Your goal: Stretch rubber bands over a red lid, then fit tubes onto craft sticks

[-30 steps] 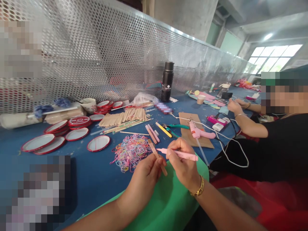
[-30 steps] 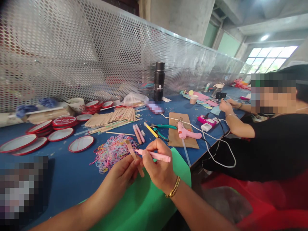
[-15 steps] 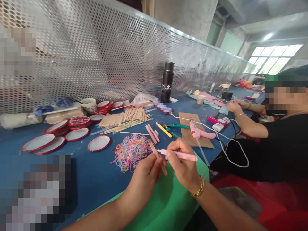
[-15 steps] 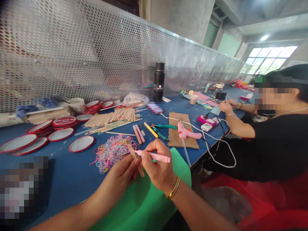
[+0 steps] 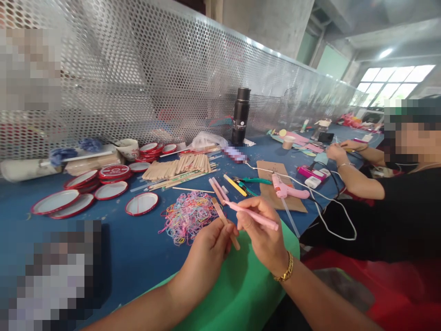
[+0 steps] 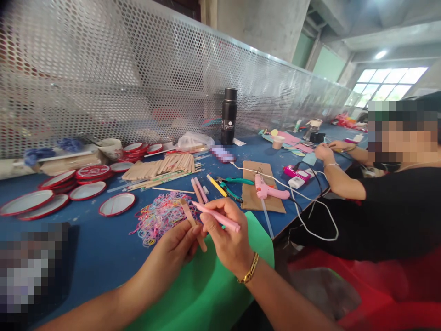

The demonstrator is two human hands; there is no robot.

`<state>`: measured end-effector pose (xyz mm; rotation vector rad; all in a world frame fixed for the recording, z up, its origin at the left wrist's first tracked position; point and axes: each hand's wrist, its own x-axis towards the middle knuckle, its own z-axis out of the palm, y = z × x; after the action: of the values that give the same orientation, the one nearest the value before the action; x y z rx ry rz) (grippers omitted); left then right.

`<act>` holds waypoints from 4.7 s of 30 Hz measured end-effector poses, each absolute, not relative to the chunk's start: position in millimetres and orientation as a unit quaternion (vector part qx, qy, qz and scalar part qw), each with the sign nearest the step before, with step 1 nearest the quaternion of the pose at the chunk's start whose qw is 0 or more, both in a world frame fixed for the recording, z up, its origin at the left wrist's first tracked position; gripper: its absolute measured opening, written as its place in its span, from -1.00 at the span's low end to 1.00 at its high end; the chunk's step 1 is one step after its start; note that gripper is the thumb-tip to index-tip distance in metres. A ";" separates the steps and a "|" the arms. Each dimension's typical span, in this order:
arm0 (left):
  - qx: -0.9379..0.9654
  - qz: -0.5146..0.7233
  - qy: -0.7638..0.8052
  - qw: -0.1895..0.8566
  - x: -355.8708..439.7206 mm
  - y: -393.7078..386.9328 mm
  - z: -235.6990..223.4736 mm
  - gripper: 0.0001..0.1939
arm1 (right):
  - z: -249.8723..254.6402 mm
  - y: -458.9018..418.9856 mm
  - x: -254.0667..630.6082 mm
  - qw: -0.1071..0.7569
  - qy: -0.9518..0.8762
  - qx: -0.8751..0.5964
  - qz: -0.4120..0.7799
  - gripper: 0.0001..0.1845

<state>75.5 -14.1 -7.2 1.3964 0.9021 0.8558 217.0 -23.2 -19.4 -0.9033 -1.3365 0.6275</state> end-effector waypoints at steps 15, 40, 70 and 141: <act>0.597 0.370 0.383 0.600 74.9 -13.5 -9.1 -0.53 | -21.8 -23.5 217.7 0.646 -0.595 -0.413 0.242 -0.78; 0.610 0.369 0.397 0.578 74.9 -13.6 -11.7 -0.54 | -20.5 -22.8 217.2 0.620 -0.608 -0.442 0.226 -0.77; 0.612 0.370 0.391 0.579 73.9 -12.6 -14.1 -0.55 | -21.4 -23.0 217.4 0.633 -0.604 -0.431 0.221 -0.78; 0.615 0.378 0.386 0.574 73.7 -13.7 -19.1 -0.55 | -20.6 -24.7 217.1 0.616 -0.616 -0.435 0.229 -0.75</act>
<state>73.7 -13.7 -19.1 1.4424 0.9054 0.8858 217.1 -24.7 -20.6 -1.0019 -1.4183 0.5272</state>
